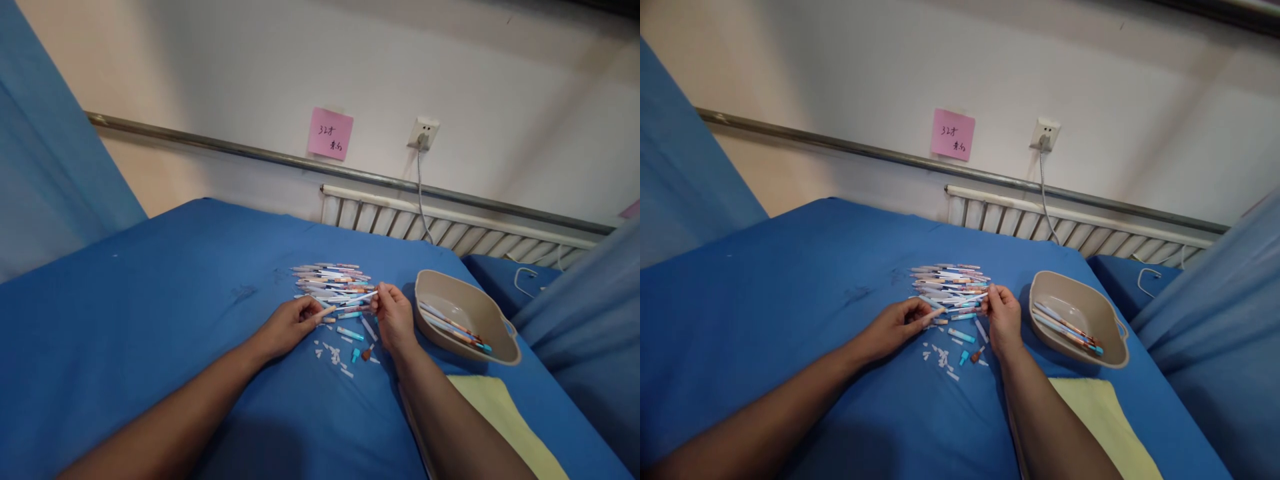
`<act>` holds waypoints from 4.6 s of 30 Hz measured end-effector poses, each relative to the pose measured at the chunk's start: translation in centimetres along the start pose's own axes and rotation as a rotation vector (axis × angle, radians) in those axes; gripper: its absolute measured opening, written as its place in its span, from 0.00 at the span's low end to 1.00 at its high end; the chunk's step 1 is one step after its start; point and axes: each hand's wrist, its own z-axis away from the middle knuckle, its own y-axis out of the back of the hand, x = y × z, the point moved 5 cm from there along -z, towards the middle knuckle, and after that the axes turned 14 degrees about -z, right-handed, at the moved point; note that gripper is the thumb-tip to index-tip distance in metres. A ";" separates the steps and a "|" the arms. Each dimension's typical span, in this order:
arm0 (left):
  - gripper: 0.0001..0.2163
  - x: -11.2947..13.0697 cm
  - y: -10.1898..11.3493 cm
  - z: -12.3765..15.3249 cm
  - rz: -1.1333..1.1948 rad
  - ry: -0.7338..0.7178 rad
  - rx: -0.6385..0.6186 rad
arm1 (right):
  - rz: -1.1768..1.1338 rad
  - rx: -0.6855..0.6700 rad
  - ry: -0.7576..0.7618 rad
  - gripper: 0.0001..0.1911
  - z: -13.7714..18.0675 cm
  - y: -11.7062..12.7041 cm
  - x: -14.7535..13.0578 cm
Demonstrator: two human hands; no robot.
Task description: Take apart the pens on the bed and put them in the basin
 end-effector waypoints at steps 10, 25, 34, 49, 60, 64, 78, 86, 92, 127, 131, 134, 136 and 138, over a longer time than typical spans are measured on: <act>0.12 0.1 -0.1 0.0 0.033 0.015 -0.011 | 0.086 -0.011 0.025 0.16 0.1 0.1 0.3; 0.15 0.4 -1.6 1.0 0.606 0.213 -0.306 | 0.265 -0.284 -0.134 0.14 2.9 -2.9 2.1; 0.15 0.2 -1.9 1.0 0.690 0.210 -0.346 | 0.155 -0.275 -0.250 0.15 3.6 -3.2 3.4; 0.09 -0.6 1.8 0.5 -0.326 -0.024 -0.196 | -0.020 0.161 -0.008 0.18 0.1 1.2 0.6; 0.08 0.0 2.1 0.5 -0.708 -0.124 -0.126 | 0.041 0.065 -0.039 0.18 0.3 0.9 1.7; 0.07 0.0 1.9 0.7 -0.771 -0.130 -0.136 | 0.070 0.043 -0.043 0.18 0.6 0.5 1.7; 0.09 0.7 1.2 1.3 -0.890 -0.166 -0.159 | 0.176 -0.005 -0.027 0.18 1.0 -0.1 1.6; 0.07 0.9 1.6 1.2 -0.632 -0.117 -0.077 | 0.147 -0.039 -0.029 0.16 1.1 -0.5 1.6; 0.07 -0.1 0.3 0.5 -0.079 -0.025 -0.128 | 0.126 -0.053 0.014 0.15 1.5 -0.8 1.4; 0.13 -0.2 -0.5 0.1 0.365 0.167 0.004 | 0.089 -0.112 -0.182 0.17 2.3 -1.9 2.8; 0.13 -0.3 -0.6 0.2 0.410 0.208 0.031 | 0.031 -0.067 -0.256 0.19 2.4 -2.0 3.3; 0.14 -0.4 -0.7 0.2 0.490 0.221 -0.002 | -0.016 -0.042 -0.298 0.21 2.4 -1.9 3.4; 0.15 -0.5 -0.8 0.2 0.552 0.233 -0.031 | -0.056 -0.034 -0.324 0.21 2.4 -1.9 3.4; 0.15 -0.5 -0.9 0.2 0.612 0.249 -0.055 | -0.093 -0.037 -0.348 0.20 2.3 -1.8 3.5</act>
